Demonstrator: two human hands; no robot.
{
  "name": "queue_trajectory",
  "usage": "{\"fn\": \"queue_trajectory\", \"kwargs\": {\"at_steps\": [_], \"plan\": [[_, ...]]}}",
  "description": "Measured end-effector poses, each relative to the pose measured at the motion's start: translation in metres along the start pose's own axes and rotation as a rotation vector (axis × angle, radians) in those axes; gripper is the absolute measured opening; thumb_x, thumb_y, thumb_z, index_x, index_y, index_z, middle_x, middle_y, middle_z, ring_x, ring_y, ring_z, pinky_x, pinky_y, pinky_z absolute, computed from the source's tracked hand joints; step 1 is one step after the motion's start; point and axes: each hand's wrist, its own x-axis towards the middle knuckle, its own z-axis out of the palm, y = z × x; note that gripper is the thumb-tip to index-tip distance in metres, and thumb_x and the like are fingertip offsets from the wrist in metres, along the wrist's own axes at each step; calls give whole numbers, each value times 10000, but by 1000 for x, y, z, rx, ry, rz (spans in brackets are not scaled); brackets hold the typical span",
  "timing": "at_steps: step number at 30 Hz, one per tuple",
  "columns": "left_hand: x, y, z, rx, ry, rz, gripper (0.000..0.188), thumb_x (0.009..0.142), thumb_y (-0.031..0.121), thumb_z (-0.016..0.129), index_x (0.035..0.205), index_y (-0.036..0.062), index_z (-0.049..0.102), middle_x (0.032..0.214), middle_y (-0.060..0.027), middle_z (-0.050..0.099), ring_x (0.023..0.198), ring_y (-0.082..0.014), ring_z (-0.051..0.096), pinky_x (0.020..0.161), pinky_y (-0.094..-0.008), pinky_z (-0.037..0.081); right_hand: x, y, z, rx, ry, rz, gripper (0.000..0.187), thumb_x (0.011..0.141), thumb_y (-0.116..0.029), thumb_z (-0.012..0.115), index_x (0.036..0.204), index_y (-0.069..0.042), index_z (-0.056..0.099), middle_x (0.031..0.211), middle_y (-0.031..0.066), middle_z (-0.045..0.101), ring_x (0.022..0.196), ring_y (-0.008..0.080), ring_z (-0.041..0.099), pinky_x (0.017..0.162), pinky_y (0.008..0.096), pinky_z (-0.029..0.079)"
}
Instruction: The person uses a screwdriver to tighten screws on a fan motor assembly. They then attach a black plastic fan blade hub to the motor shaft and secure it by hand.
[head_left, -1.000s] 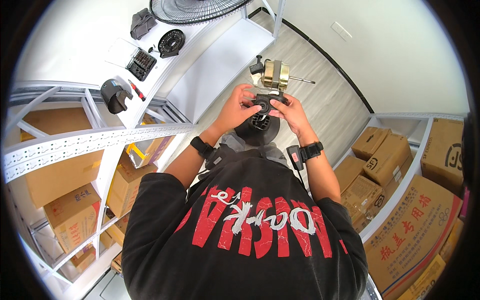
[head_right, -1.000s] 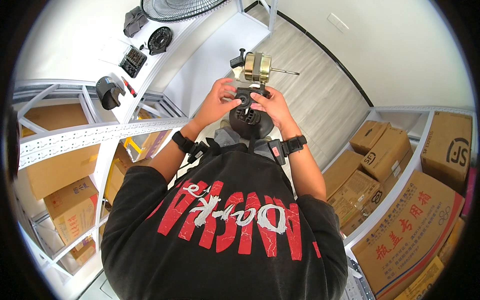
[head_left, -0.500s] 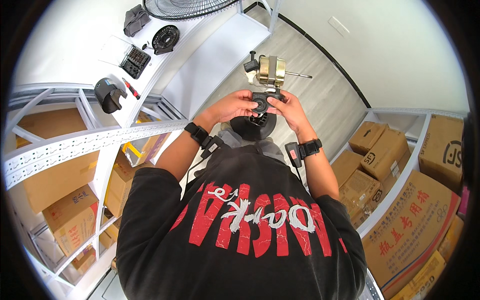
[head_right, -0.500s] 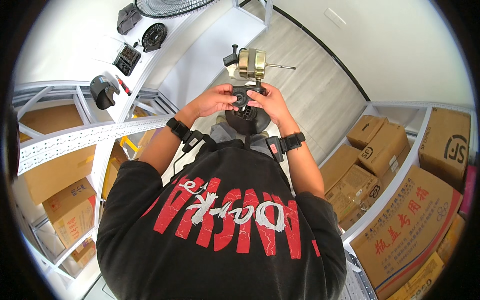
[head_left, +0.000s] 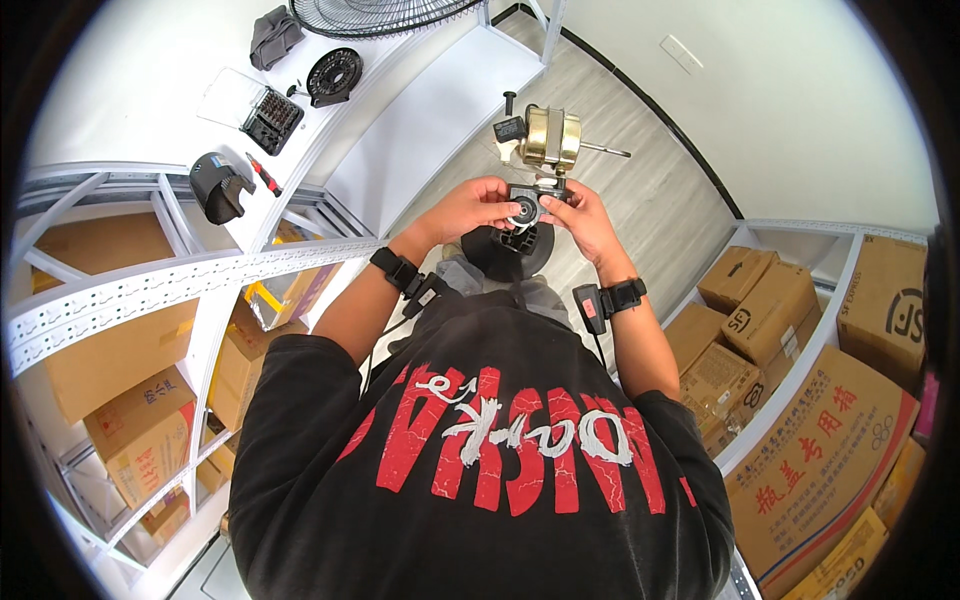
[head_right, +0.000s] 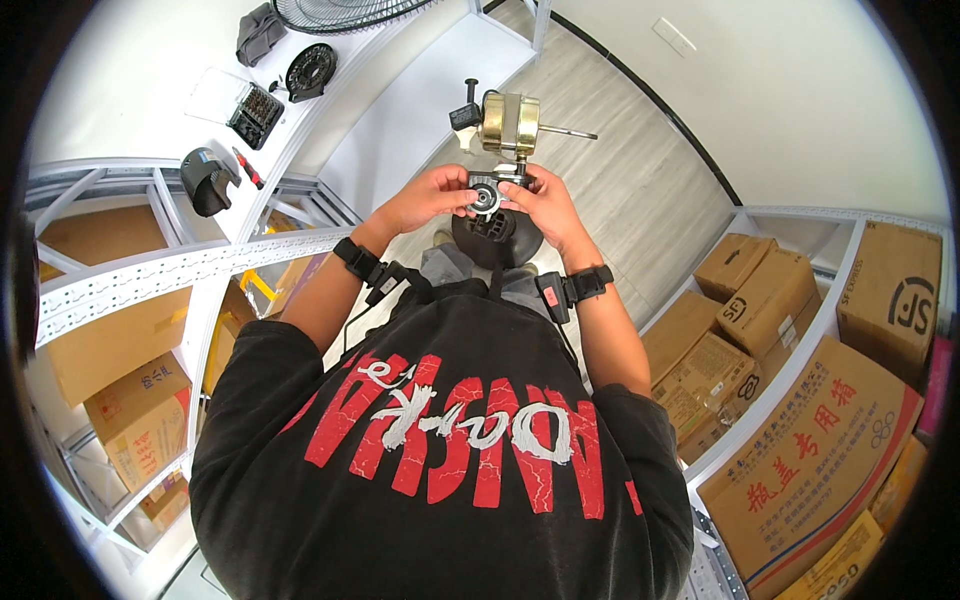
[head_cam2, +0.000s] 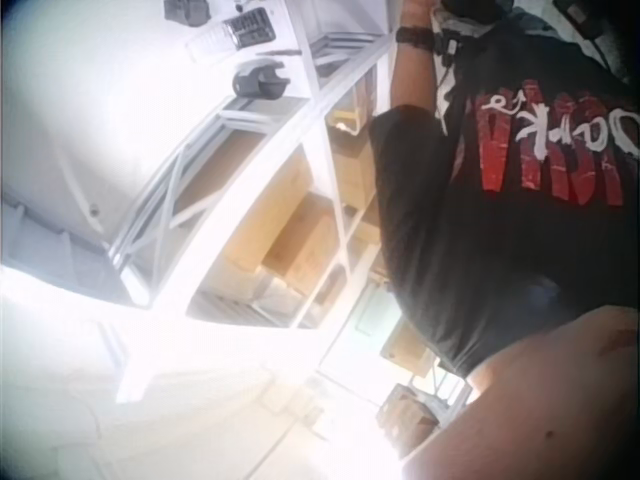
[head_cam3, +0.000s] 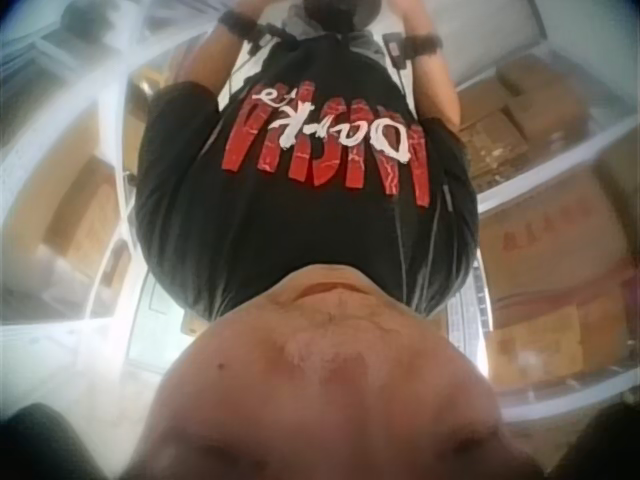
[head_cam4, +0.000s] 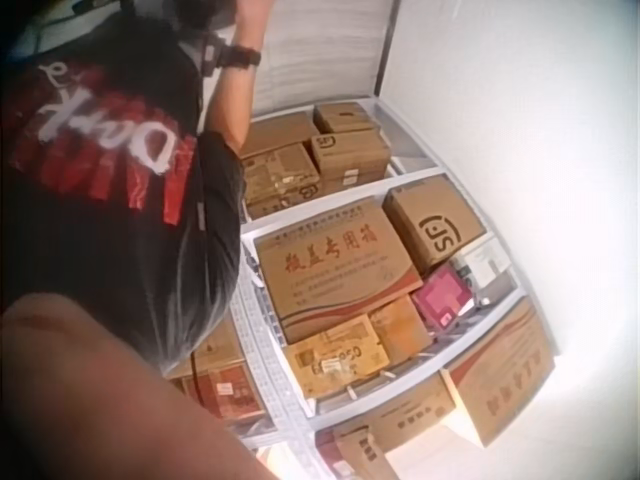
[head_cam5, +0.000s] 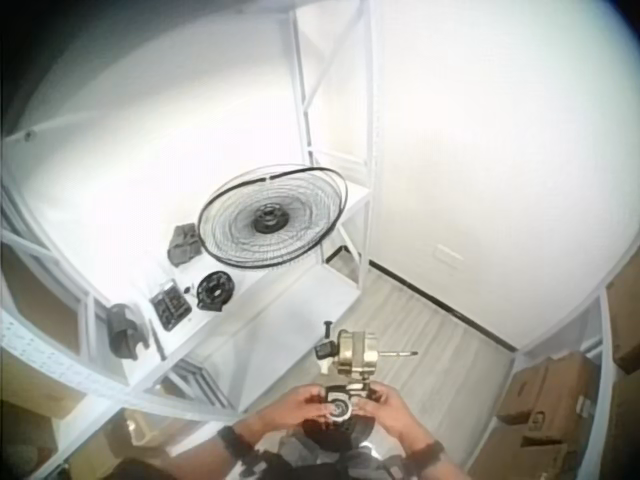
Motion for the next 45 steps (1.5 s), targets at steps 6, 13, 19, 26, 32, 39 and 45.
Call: {"fn": "queue_trajectory", "kwargs": {"at_steps": [6, 13, 19, 26, 32, 39, 45], "plan": [[-3, 10, 8, -52, -45, -32, 207, 989, 218, 653, 1082, 66, 547, 1065, -48, 633, 957, -120, 630, 853, -288, 507, -1, -2, 2, -9, -41, -39, 296, 942, -88, 701, 1220, -5, 641, 1072, 44, 696, 968, 130, 669, 853, 306, 603], [1, 8, -5, -158, -61, -49, 191, 976, 209, 685, 1018, 61, 573, 996, -38, 660, 900, -121, 661, 799, -254, 538, 1, -2, 0, -4, -22, -31, 313, 935, -74, 706, 1231, 1, 639, 1070, 47, 695, 972, 129, 669, 847, 287, 602], [4, 0, -6, -86, -55, -29, 186, 965, 209, 697, 1014, 68, 587, 993, -34, 665, 879, -116, 663, 777, -260, 531, 0, 2, -4, -34, -34, -56, 309, 925, -53, 711, 1220, 8, 640, 1054, 49, 694, 949, 121, 665, 825, 276, 600], [-27, 36, 20, 832, 363, 437, 303, 860, 183, 775, 1095, 53, 635, 994, -67, 618, 842, -185, 620, 762, -317, 504, 2, -3, 0, -44, 30, -55, 278, 925, -42, 704, 1192, 14, 648, 1038, 53, 697, 931, 119, 667, 808, 273, 600], [-19, 44, 20, 1084, 207, 713, 395, 793, 173, 794, 1149, 60, 667, 1026, -96, 601, 927, -289, 595, 812, -383, 494, 1, -4, 1, -28, 25, -15, 282, 949, -82, 688, 1213, 5, 635, 1080, 40, 697, 958, 114, 663, 816, 283, 605], [-14, 37, 10, 984, 107, 734, 392, 818, 177, 788, 1172, 56, 670, 1077, -97, 619, 993, -295, 604, 843, -378, 499, -2, -6, 4, 20, 45, -7, 273, 941, -59, 693, 1197, 20, 637, 1053, 61, 701, 916, 121, 675, 791, 263, 610], [-14, 32, 13, 999, 136, 734, 404, 814, 175, 794, 1178, 51, 670, 1064, -97, 607, 974, -281, 601, 838, -359, 502, -2, -5, 4, 13, 30, -15, 282, 937, -59, 699, 1202, 17, 638, 1049, 59, 701, 914, 115, 672, 792, 261, 609]]}}
